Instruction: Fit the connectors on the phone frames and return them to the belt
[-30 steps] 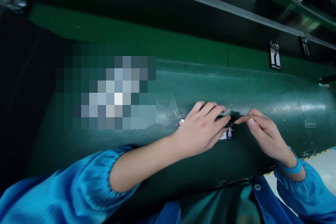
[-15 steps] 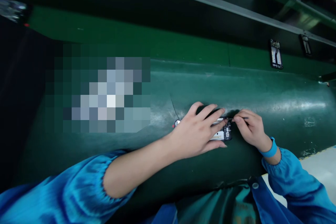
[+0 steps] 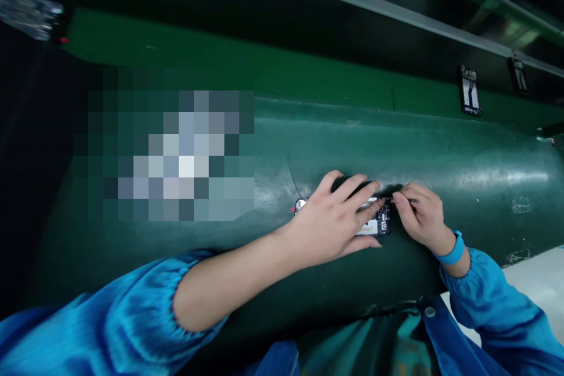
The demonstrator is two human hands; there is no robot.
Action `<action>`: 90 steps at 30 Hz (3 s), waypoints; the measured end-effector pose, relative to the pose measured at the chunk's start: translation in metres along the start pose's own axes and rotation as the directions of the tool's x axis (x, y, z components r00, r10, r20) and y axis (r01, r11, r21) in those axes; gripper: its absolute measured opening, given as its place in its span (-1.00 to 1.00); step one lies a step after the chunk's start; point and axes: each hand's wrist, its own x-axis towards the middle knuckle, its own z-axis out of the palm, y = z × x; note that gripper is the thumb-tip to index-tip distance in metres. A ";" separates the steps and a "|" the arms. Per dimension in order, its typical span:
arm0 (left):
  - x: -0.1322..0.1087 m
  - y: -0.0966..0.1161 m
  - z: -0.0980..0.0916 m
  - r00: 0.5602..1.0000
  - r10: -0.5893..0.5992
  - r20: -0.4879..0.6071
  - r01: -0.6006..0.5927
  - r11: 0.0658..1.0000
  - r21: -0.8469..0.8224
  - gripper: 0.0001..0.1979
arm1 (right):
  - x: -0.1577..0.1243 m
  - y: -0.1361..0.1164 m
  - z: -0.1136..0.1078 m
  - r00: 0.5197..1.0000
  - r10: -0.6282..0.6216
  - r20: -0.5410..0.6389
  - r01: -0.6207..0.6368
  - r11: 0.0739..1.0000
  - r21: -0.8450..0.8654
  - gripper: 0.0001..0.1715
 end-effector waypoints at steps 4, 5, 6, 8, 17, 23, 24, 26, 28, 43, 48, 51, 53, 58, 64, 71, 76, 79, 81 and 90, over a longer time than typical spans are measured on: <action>0.000 0.000 0.000 1.000 0.000 -0.007 0.000 1.000 0.006 -0.43 | -0.002 -0.001 0.000 1.000 -0.013 -0.004 0.013 1.000 -0.019 -0.78; 0.000 0.000 0.001 1.000 0.002 -0.007 -0.002 1.000 0.005 -0.42 | -0.002 -0.001 0.000 1.000 -0.017 -0.006 0.017 1.000 -0.023 -0.78; -0.001 0.000 0.002 1.000 0.003 -0.009 -0.003 1.000 0.003 -0.42 | -0.002 -0.001 0.000 1.000 -0.020 -0.008 0.020 0.999 -0.026 -0.78; -0.001 0.000 0.003 1.000 0.005 -0.014 -0.005 1.000 -0.002 -0.42 | -0.002 -0.002 0.000 0.999 -0.030 -0.014 0.030 0.999 -0.025 -0.79; -0.001 0.001 0.001 1.000 -0.005 -0.003 0.005 1.000 -0.008 -0.43 | -0.002 -0.003 0.000 1.000 -0.013 -0.009 0.013 0.999 -0.046 -0.75; 0.000 0.001 0.000 0.998 -0.070 -0.004 0.070 0.996 -0.054 -0.45 | 0.007 -0.003 0.000 0.973 0.229 0.007 -0.229 0.971 0.072 -0.58; 0.000 0.001 0.001 0.996 -0.089 -0.008 0.088 0.994 -0.069 -0.46 | 0.010 -0.002 -0.001 0.957 0.291 0.022 -0.292 0.952 0.096 -0.55; 0.000 0.002 0.003 0.993 -0.113 -0.017 0.111 0.990 -0.089 -0.47 | 0.016 0.001 -0.003 0.913 0.403 0.061 -0.408 0.904 0.129 -0.50; -0.001 0.003 0.005 0.994 -0.099 -0.036 0.096 0.992 -0.082 -0.48 | 0.024 0.004 -0.008 0.852 0.504 0.138 -0.522 0.835 0.176 -0.47; -0.002 0.009 0.011 0.997 -0.006 -0.083 0.004 1.000 -0.027 -0.55 | 0.059 -0.006 -0.014 0.333 0.616 0.714 -0.858 0.511 -0.041 -0.58; 0.008 -0.015 -0.014 0.996 -0.090 -0.003 0.089 0.984 -0.153 -0.66 | 0.067 -0.010 -0.015 0.297 0.610 0.734 -0.857 0.509 -0.076 -0.54; 0.015 -0.053 -0.038 0.923 -0.258 0.287 0.330 0.913 -0.240 -0.83 | 0.066 -0.006 -0.016 0.252 0.615 0.747 -0.879 0.469 -0.089 -0.56; 0.016 -0.075 -0.049 0.824 -0.269 0.499 0.457 0.836 -0.304 -0.92 | 0.064 -0.004 -0.015 0.252 0.613 0.749 -0.888 0.455 -0.073 -0.58; 0.011 -0.092 -0.050 0.812 -0.159 0.562 0.472 0.745 -0.471 -0.89 | 0.060 -0.002 -0.014 0.249 0.616 0.747 -0.893 0.445 -0.070 -0.56; 0.008 -0.088 -0.048 0.840 -0.109 0.531 0.429 0.732 -0.529 -0.86 | 0.058 -0.001 -0.013 0.234 0.632 0.739 -0.908 0.414 -0.067 -0.59; 0.006 -0.090 -0.047 0.860 -0.091 0.503 0.386 0.762 -0.521 -0.85 | 0.055 0.002 -0.010 0.252 0.623 0.741 -0.906 0.420 -0.045 -0.62; 0.008 -0.087 -0.045 0.868 -0.092 0.488 0.363 0.788 -0.496 -0.84 | 0.053 0.000 -0.010 0.267 0.647 0.715 -0.902 0.428 -0.050 -0.61; 0.008 -0.084 -0.045 0.874 -0.077 0.479 0.340 0.803 -0.490 -0.83 | 0.051 0.001 -0.009 0.282 0.647 0.709 -0.903 0.429 -0.033 -0.63; 0.008 -0.082 -0.045 0.877 -0.078 0.475 0.336 0.805 -0.488 -0.83 | 0.051 0.002 -0.009 0.287 0.643 0.710 -0.904 0.428 -0.022 -0.63; 0.038 -0.063 -0.024 0.924 -0.056 0.378 0.253 0.830 -0.496 -0.75 | 0.056 -0.003 -0.009 0.300 0.650 0.698 -0.896 0.444 -0.028 -0.58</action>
